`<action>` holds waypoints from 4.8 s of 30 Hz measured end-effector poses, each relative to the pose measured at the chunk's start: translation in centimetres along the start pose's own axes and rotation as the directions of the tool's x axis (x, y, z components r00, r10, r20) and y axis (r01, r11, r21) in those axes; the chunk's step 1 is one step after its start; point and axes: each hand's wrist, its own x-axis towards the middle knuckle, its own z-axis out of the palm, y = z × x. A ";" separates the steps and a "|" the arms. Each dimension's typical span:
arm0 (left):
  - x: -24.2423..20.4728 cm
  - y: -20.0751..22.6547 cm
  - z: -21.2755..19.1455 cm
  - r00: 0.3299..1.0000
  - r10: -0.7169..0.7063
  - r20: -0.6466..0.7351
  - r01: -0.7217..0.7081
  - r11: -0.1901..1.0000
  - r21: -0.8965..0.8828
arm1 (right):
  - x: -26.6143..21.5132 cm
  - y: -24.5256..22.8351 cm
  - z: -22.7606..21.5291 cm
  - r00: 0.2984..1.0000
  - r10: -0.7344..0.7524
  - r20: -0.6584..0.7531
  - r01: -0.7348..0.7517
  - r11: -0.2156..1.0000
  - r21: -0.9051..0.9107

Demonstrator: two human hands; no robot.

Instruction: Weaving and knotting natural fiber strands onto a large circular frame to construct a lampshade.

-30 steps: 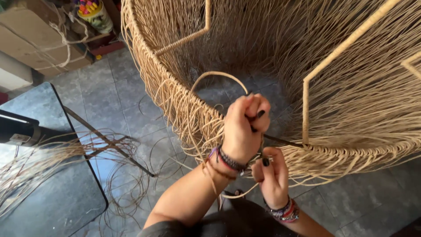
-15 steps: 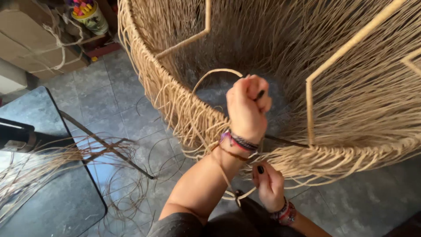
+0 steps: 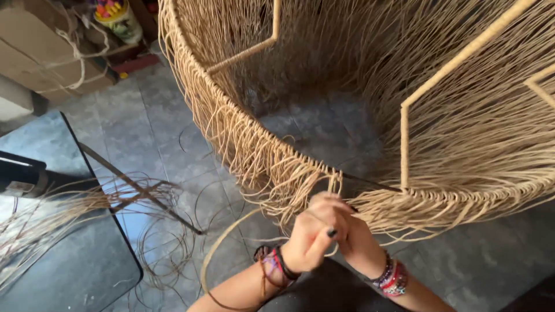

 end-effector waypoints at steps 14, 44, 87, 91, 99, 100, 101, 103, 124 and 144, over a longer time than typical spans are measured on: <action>-4.4 -7.3 1.4 0.965 0.251 -0.069 -0.259 0.957 -0.131 | 7.6 -5.9 -6.6 0.993 0.074 0.095 0.012 0.724 -0.690; -14.0 2.7 -6.3 0.564 -0.299 -0.770 0.208 0.953 -0.218 | 3.9 -10.2 8.2 0.684 -0.631 0.366 0.722 0.655 -0.221; -33.5 8.3 -53.9 0.358 -0.713 -0.603 -0.492 0.405 -0.771 | 18.9 -26.4 54.0 0.637 -0.619 0.459 0.570 0.779 0.260; -32.9 8.8 -55.7 0.103 -0.642 -0.759 -0.480 0.637 -0.604 | 19.6 -26.0 48.7 0.700 -0.496 0.514 0.383 0.868 0.315; -30.3 1.2 -44.8 0.262 -0.736 -0.624 0.312 0.677 -0.667 | 21.7 -26.6 51.7 0.676 -0.041 0.736 0.068 0.998 -0.007; -31.3 -1.5 -43.6 0.323 -0.751 -0.576 0.321 0.659 -0.680 | 21.9 -27.3 52.3 0.617 -0.129 0.776 0.124 0.990 0.065; -32.4 -4.2 -42.4 0.376 -0.763 -0.526 0.331 0.640 -0.693 | 22.2 -27.9 52.9 0.547 -0.215 0.809 0.173 0.975 0.142; -32.8 -3.9 -42.5 0.339 -0.773 -0.536 0.319 0.631 -0.707 | 21.3 -30.1 52.5 0.551 -0.152 0.821 0.124 0.987 0.100; -31.3 11.2 -53.3 0.184 -0.447 -0.875 -0.132 0.871 -0.473 | 23.7 -21.9 49.5 0.689 0.066 0.722 0.050 0.989 -0.138; -29.7 9.4 -53.8 0.358 -0.346 -0.867 0.335 0.915 -0.227 | 20.4 -24.9 54.4 0.807 -0.254 0.534 0.254 0.964 0.074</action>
